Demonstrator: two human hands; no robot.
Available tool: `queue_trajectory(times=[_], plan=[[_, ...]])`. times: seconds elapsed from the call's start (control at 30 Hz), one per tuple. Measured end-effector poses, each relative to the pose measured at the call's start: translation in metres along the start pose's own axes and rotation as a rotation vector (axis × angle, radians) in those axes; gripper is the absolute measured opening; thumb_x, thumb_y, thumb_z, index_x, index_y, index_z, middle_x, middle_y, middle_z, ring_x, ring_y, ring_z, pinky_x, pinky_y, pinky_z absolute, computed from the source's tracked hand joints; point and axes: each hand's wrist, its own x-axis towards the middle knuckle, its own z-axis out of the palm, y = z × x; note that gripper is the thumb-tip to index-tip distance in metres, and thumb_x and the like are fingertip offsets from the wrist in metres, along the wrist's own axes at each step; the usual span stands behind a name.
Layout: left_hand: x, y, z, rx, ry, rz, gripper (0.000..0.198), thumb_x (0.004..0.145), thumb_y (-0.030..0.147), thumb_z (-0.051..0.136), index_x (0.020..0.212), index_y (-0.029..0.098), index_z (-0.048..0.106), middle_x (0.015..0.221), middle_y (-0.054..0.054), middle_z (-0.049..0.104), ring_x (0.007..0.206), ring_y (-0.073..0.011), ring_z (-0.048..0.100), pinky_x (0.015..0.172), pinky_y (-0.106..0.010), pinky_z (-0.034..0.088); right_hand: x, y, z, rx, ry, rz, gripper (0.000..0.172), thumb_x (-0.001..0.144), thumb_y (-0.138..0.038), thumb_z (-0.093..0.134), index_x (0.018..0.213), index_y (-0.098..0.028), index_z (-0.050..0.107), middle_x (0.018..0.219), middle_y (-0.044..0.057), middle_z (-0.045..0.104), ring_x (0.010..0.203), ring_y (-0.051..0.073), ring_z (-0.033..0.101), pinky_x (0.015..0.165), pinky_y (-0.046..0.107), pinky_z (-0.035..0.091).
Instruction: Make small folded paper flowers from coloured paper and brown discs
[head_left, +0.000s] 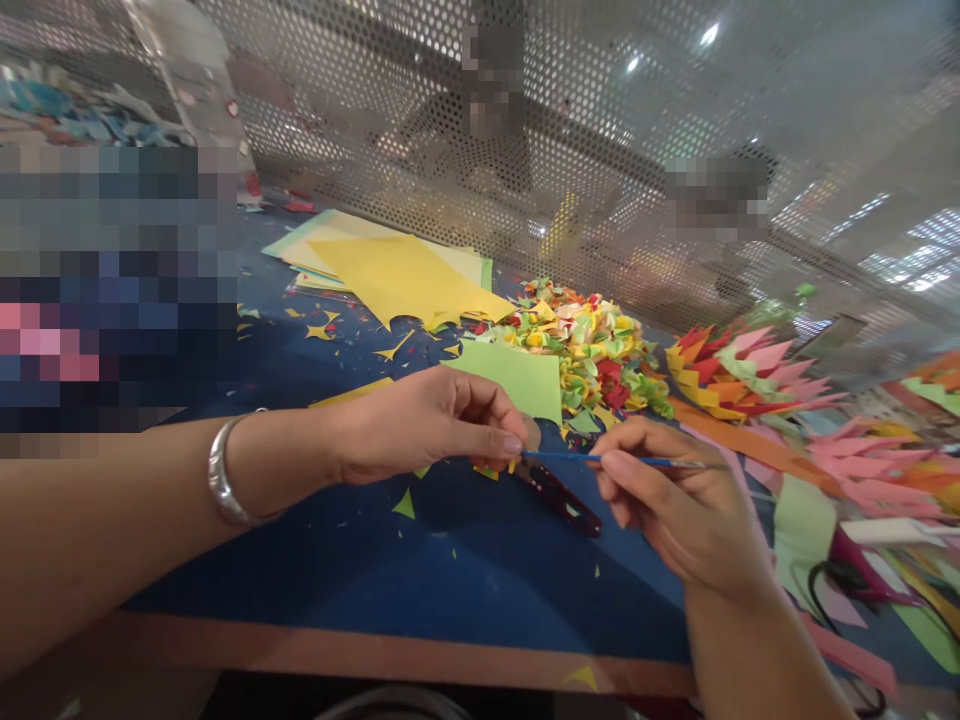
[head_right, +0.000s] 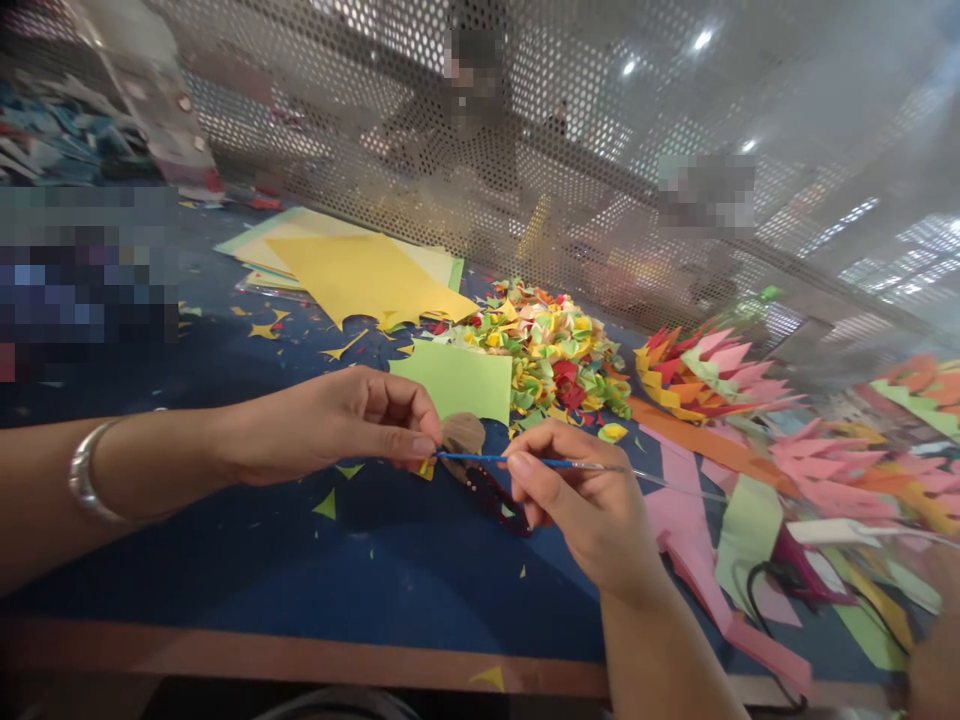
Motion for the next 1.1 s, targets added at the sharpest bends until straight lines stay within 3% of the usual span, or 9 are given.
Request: queue_trajectory(times=[0.23,0.57,0.83,0.97,1.1], plan=[[0.0,-0.003,-0.002,-0.008,-0.006,-0.035,0.016,0.078,0.018,0.075,0.092,0.016,0.069,0.084,-0.001,0.069,0.075,-0.0106,0.062,0.072,-0.022,0.048,0.0,-0.001,0.002,-0.047,0.027,-0.029,0.017,0.086,-0.032,0.071,0.077,-0.018,0.072,0.058,-0.001,0.059,0.041,0.008,0.052,0.036,0.017,0.042],[0.005,-0.007,-0.005,-0.076,0.05,0.068,0.008,0.078,0.012,0.07,0.079,0.015,0.062,0.069,0.002,0.064,0.063,-0.0077,0.057,0.064,-0.021,0.045,0.001,0.003,0.002,-0.011,0.103,-0.062,0.014,0.086,-0.029,0.071,0.076,-0.019,0.072,0.057,-0.002,0.059,0.04,0.006,0.051,0.035,0.015,0.038],[0.006,-0.005,-0.008,-0.1,0.098,0.061,0.01,0.075,0.009,0.069,0.074,0.015,0.061,0.062,0.003,0.061,0.057,-0.007,0.055,0.06,-0.019,0.044,0.0,0.003,0.0,0.052,0.154,-0.056,0.017,0.087,-0.028,0.07,0.074,-0.018,0.073,0.055,-0.002,0.059,0.039,0.005,0.05,0.033,0.013,0.035],[0.007,-0.004,-0.011,-0.162,0.158,0.035,0.009,0.076,0.014,0.073,0.076,0.014,0.064,0.068,0.002,0.065,0.063,-0.0077,0.06,0.063,-0.018,0.048,0.005,0.001,-0.001,0.135,0.245,-0.103,0.02,0.085,-0.026,0.07,0.067,-0.017,0.072,0.051,-0.003,0.057,0.037,0.005,0.047,0.031,0.012,0.033],[0.009,-0.005,-0.012,-0.233,0.194,-0.015,0.012,0.075,0.017,0.078,0.079,0.014,0.067,0.076,0.0,0.068,0.07,-0.0098,0.066,0.067,-0.019,0.053,0.005,0.002,-0.001,0.121,0.253,-0.085,0.02,0.086,-0.026,0.069,0.068,-0.016,0.072,0.051,-0.003,0.056,0.039,0.005,0.049,0.032,0.012,0.034]])
